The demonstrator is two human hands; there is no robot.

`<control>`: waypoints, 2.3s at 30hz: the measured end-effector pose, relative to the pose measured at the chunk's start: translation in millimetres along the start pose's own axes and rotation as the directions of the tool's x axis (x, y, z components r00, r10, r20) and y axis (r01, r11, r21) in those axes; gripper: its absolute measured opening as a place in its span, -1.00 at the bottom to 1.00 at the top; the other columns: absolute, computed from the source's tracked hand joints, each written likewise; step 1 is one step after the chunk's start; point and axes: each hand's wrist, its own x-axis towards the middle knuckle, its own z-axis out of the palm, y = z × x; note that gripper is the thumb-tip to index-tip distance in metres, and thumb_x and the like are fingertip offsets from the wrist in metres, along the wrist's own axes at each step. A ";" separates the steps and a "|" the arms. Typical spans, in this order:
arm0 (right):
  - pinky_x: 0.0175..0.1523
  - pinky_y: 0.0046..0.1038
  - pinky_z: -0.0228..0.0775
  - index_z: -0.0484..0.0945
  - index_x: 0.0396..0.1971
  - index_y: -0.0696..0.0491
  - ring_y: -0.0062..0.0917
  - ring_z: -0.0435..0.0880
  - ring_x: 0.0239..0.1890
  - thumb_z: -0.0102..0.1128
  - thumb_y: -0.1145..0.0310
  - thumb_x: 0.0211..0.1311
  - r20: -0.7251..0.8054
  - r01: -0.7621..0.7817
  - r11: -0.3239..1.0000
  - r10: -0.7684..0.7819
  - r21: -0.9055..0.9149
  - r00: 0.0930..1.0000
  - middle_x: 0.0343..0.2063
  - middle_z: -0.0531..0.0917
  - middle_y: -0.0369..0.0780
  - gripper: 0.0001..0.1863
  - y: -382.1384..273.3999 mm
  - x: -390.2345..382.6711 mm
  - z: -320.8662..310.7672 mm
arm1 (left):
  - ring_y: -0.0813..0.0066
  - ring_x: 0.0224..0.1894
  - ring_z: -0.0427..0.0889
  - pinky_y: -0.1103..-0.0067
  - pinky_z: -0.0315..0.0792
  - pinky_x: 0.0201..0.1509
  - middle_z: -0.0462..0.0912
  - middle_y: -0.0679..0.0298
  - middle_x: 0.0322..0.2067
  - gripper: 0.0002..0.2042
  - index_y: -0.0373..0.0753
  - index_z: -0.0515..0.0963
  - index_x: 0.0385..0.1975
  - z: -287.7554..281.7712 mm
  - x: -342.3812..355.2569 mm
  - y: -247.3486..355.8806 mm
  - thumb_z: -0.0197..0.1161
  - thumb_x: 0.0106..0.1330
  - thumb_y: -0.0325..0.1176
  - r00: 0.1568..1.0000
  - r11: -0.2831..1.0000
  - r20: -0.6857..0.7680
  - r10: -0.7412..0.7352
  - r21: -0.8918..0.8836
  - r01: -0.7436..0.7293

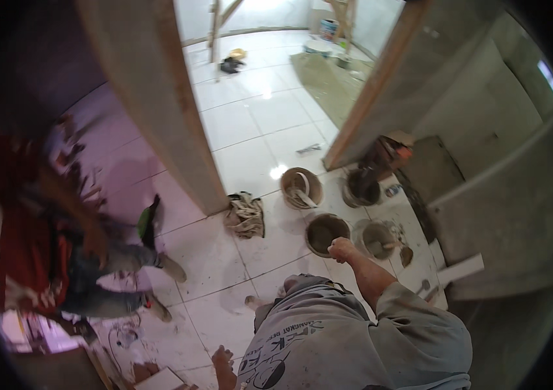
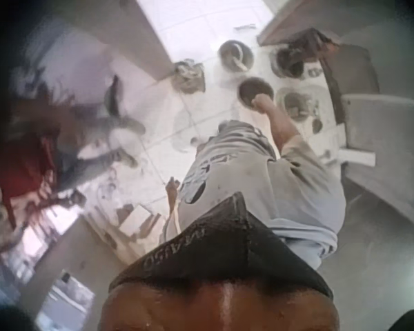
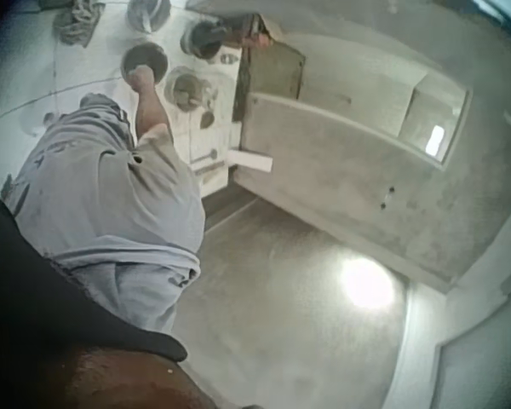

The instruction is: The person spreads mortar onto the floor using a trowel, lays ceramic tiles onto the surface, and taps them into place using a rubber mallet and by hand.

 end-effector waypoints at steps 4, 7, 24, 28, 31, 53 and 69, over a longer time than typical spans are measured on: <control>-0.43 -0.43 0.48 0.58 -0.58 0.17 -0.42 0.62 -0.61 0.03 0.43 -0.08 -0.017 -0.031 0.995 0.029 -0.096 0.999 -0.67 0.59 -0.16 -0.84 48.7 -42.5 10.5 | 0.23 -0.30 0.59 0.39 0.34 -0.51 0.54 0.18 -0.25 -0.63 -0.23 0.40 -0.16 18.2 20.3 31.3 -0.03 0.25 -0.05 0.991 0.968 0.130 0.011 0.248 -0.043; -0.26 -0.40 0.50 0.63 -0.58 0.14 -0.41 0.66 -0.47 0.14 0.47 -0.15 0.047 -0.069 0.967 0.083 -0.245 0.995 -0.58 0.64 -0.13 -0.88 78.3 -64.3 24.9 | 0.26 -0.29 0.58 0.39 0.33 -0.51 0.54 0.19 -0.26 -0.62 -0.24 0.40 -0.16 22.2 41.3 74.0 -0.02 0.24 -0.04 0.974 0.946 0.197 0.111 0.278 -0.164; -0.30 -0.37 0.45 0.59 -0.65 -0.12 -0.45 0.62 -0.44 0.30 0.32 -0.33 0.072 0.197 0.909 -0.183 -0.367 0.980 -0.57 0.63 -0.29 -0.89 216.5 -25.4 68.3 | 0.13 -0.21 0.54 0.37 0.41 -0.11 0.56 0.06 -0.26 -0.73 -0.27 0.51 -0.29 139.5 2.1 142.8 0.08 0.15 -0.21 0.738 0.540 0.225 0.637 0.552 -0.635; -0.77 -0.52 0.23 0.37 -0.54 0.18 -0.48 0.38 -0.80 -0.04 0.42 0.02 0.331 -0.429 0.313 0.319 0.847 0.888 -0.79 0.36 -0.20 -0.87 227.7 -12.4 26.8 | 0.14 -0.05 0.52 0.42 0.34 0.06 0.52 0.00 -0.10 -0.57 -0.27 0.53 -0.14 144.4 16.4 105.9 0.07 0.15 -0.05 0.749 0.438 0.195 0.633 0.708 -0.554; -0.67 -0.43 0.34 0.44 -0.52 0.13 -0.44 0.47 -0.72 0.05 0.42 -0.04 0.251 -0.432 0.468 0.400 0.771 0.881 -0.75 0.44 -0.18 -0.90 247.1 -3.8 3.7 | 0.17 -0.19 0.57 0.41 0.43 -0.12 0.59 0.05 -0.28 -0.65 -0.29 0.55 -0.30 142.6 12.1 79.6 0.09 0.15 -0.10 0.776 0.572 0.130 0.617 0.603 -0.556; -0.76 -0.41 0.31 0.40 -0.63 0.16 -0.42 0.45 -0.79 -0.02 0.44 0.04 0.480 -0.532 -0.195 0.739 0.824 0.472 -0.72 0.49 -0.14 -0.86 232.5 -244.3 189.0 | 0.56 -0.53 0.49 0.66 0.21 -0.62 0.51 0.32 -0.51 -0.67 -0.32 0.51 -0.26 301.0 -5.8 311.3 0.11 0.16 -0.15 0.736 0.594 0.526 0.426 0.451 -0.666; -0.80 -0.48 0.25 0.38 -0.44 0.18 -0.49 0.41 -0.81 -0.04 0.40 0.09 0.468 -0.261 -0.395 0.810 0.881 0.352 -0.68 0.48 -0.13 -0.85 135.5 -285.6 208.4 | 0.58 -0.63 0.45 0.62 0.28 -0.60 0.51 0.32 -0.62 -0.68 -0.36 0.56 -0.33 327.8 -9.6 289.1 0.14 0.09 -0.21 0.774 0.383 0.614 0.153 0.685 -0.619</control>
